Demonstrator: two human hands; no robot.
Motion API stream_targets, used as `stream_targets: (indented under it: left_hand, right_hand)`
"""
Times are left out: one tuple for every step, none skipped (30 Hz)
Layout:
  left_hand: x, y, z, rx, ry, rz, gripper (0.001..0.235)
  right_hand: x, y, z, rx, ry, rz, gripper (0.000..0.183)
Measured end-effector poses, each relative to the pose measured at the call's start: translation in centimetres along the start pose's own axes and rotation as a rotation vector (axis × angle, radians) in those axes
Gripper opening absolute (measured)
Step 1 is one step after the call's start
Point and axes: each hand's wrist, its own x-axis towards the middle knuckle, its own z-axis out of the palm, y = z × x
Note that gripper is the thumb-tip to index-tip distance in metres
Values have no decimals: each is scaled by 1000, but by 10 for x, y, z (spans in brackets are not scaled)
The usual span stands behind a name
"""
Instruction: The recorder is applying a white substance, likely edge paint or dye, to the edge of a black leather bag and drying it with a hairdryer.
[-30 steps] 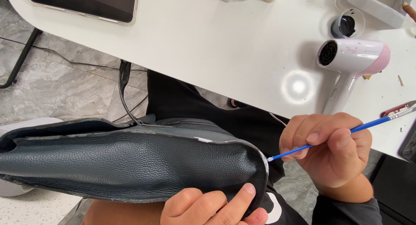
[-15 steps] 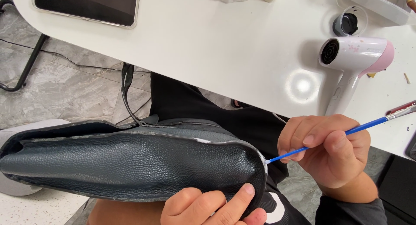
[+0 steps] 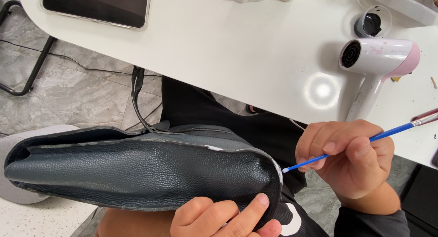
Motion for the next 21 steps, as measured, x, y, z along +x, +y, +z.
stream_targets:
  left_hand:
    - [5, -1, 0, 12, 18, 15, 28]
    - [5, -1, -1, 12, 17, 15, 28]
    - [6, 0, -1, 8, 12, 5, 28]
    - [6, 0, -2, 5, 7, -5, 28]
    - [1, 0, 0, 5, 7, -3, 28]
    - [-4, 0, 1, 12, 4, 7, 29]
    - [-9, 0, 2, 19, 2, 16, 30]
    - [-9, 0, 3, 20, 2, 18, 30]
    - [-8, 0, 3, 8, 8, 4, 31]
    - [-8, 1, 3, -2, 14, -10, 32]
    - [-4, 0, 2, 0, 14, -7, 32]
    - [1, -2, 0, -6, 19, 19, 37]
    - [5, -4, -1, -12, 25, 46, 44]
    - [4, -5, 0, -4, 31, 54, 44]
    - [2, -5, 1, -27, 62, 58, 43]
    - [2, -7, 2, -52, 92, 65, 41]
    - [3, -8, 3, -47, 97, 75, 41]
    - [4, -9, 4, -72, 116, 98, 37]
    - [6, -10, 5, -97, 135, 121, 33]
    - [7, -11, 4, -92, 139, 135, 33]
    - [9, -12, 4, -110, 150, 139, 32]
  right_hand:
    - [0, 0, 0, -2, -16, -1, 30]
    - [1, -1, 1, -1, -15, -2, 30]
    - [2, -1, 1, -23, -31, -2, 31]
    - [2, -1, 2, -45, -46, -3, 31]
    - [3, -1, 2, -44, -45, -5, 31]
    - [3, -1, 3, -44, -36, -4, 30]
    - [3, -1, 3, -43, -28, -2, 29]
    - [3, 1, 2, -42, -27, -4, 29]
    - [2, 2, 1, -25, -16, -12, 29]
    - [1, 3, 0, -7, -5, -20, 29]
    - [1, 6, -2, -5, -6, -23, 29]
    - [2, 9, -3, 13, 11, -41, 29]
    - [2, 11, -4, 31, 29, -58, 29]
    - [4, 15, -6, 34, 22, -69, 29]
    - [5, 17, -8, 63, 8, -75, 33]
    - [6, 20, -10, 90, -3, -83, 37]
    - [7, 21, -11, 92, -7, -94, 37]
    - [8, 23, -11, 130, 20, -73, 38]
    - [9, 24, -12, 167, 47, -52, 39]
    - [10, 26, -16, 169, 42, -67, 39]
    - [10, 28, -19, 166, 47, -83, 37]
